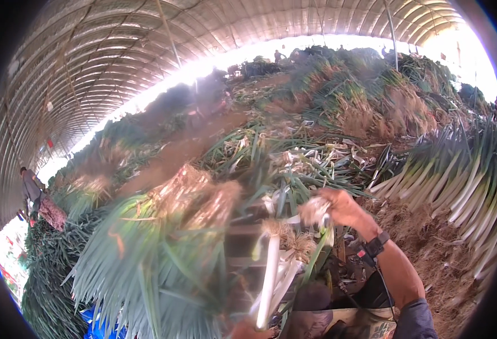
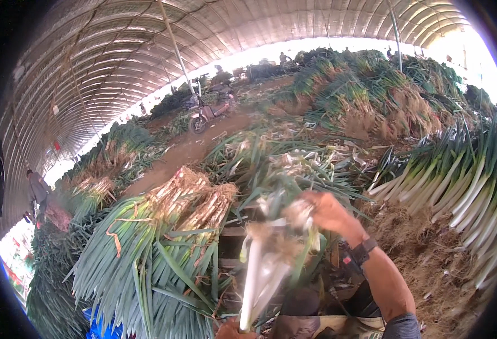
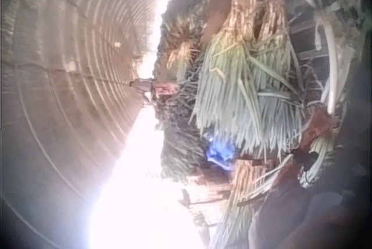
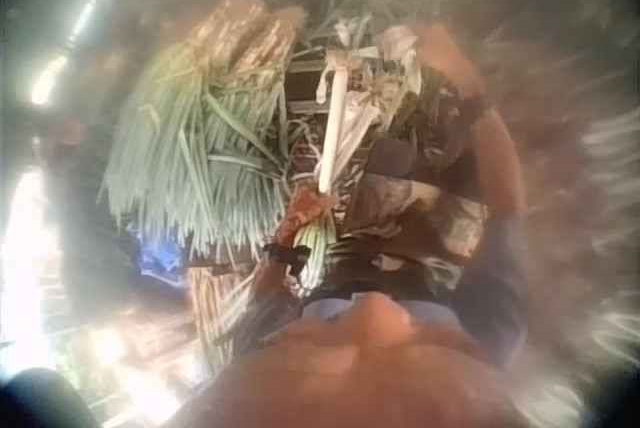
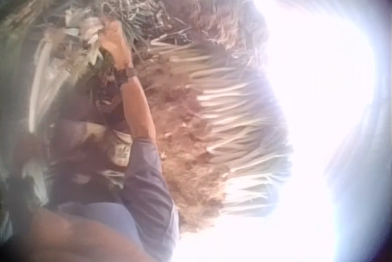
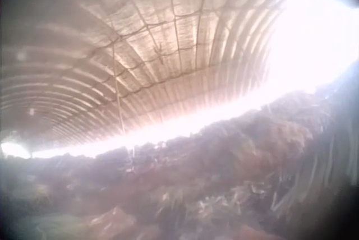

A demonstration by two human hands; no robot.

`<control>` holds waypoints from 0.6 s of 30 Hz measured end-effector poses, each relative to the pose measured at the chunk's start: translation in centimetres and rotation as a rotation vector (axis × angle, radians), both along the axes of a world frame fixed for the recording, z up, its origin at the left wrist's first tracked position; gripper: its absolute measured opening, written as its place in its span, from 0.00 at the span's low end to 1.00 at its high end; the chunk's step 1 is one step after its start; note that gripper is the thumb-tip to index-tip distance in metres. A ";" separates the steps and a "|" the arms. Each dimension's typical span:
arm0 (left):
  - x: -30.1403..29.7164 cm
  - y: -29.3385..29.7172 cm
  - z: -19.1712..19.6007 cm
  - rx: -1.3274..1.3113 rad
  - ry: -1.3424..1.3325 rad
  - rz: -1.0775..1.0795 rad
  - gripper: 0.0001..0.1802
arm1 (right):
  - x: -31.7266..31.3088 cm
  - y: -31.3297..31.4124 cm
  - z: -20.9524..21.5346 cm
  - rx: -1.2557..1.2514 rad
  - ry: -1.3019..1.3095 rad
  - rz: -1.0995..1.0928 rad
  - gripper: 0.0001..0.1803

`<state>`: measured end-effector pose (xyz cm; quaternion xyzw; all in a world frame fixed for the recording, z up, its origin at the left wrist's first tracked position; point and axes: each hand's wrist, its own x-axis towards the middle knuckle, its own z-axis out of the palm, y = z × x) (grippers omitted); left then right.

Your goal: The person cleans leeks by peeling away the outer layers by hand, trimming the roots with shears, and placing the finished leeks onto a pile.

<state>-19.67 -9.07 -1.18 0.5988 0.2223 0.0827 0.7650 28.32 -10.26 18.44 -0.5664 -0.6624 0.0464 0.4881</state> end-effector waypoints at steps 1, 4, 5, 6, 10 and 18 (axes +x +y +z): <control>-0.3 0.0 -0.7 -0.077 0.053 0.051 0.41 | -1.2 -0.4 0.6 -0.311 -0.035 0.010 0.30; -0.9 0.1 -3.7 -0.168 -0.077 0.018 0.41 | -6.1 0.7 -0.3 -0.325 -0.002 -0.042 0.36; -0.9 0.4 -4.7 -0.186 -0.262 -0.082 0.42 | -6.7 0.6 -1.3 -0.324 -0.003 -0.061 0.36; -0.9 0.7 -5.2 -0.202 -0.440 -0.174 0.43 | -7.0 1.2 -2.9 -0.262 0.009 -0.006 0.32; 2.7 -0.5 1.6 0.433 0.612 -0.319 0.46 | -7.9 3.6 -0.1 -0.421 -0.073 -0.080 0.22; -3.4 -0.3 -4.5 -0.140 -0.331 -0.109 0.44 | 7.6 3.9 -1.2 0.068 0.584 -0.468 0.14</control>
